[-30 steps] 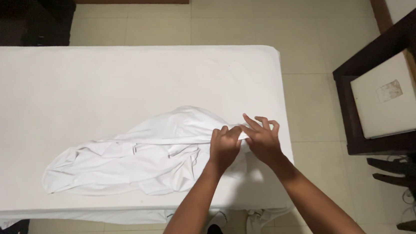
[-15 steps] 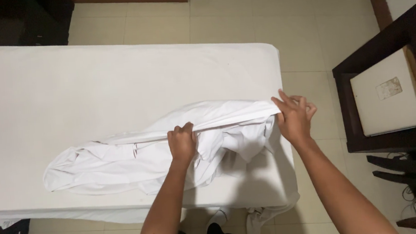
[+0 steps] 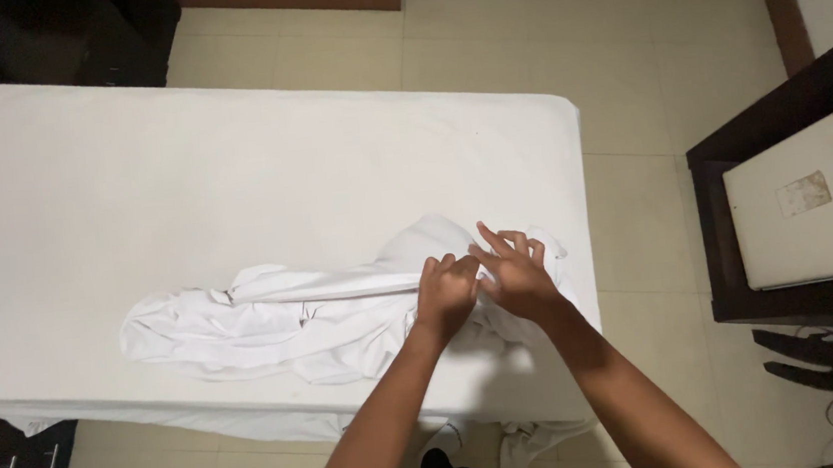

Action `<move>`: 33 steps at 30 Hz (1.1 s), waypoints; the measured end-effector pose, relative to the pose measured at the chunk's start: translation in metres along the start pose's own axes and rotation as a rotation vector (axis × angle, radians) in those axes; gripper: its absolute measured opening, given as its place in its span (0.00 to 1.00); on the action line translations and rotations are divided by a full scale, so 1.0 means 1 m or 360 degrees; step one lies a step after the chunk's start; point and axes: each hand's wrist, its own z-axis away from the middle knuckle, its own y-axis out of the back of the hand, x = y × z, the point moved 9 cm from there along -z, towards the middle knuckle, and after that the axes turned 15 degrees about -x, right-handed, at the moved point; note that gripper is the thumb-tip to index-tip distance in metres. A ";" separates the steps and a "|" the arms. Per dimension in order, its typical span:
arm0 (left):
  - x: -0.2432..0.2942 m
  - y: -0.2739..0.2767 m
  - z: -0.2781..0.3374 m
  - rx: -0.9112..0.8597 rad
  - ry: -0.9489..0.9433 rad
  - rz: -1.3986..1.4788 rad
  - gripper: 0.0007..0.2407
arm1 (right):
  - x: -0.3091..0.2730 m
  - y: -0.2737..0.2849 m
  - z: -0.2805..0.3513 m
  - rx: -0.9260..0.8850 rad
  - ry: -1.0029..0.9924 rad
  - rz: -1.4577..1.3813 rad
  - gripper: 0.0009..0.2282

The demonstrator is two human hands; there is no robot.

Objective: The person folds a white bed sheet on a mattress. They smooth the fabric, fold it in half lengthwise, and then fold it into a compact rectangular shape.

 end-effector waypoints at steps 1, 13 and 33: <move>0.000 0.006 0.001 -0.0001 0.0006 -0.0001 0.04 | 0.000 -0.001 0.000 -0.0004 0.0004 -0.0001 0.25; -0.182 0.013 0.067 -0.0021 0.0606 -0.0611 0.04 | 0.048 0.037 0.016 0.0512 -0.0182 0.0097 0.16; -0.163 0.116 0.122 0.0123 0.0601 -0.0125 0.06 | -0.126 -0.043 -0.063 -0.0172 0.0130 0.0107 0.40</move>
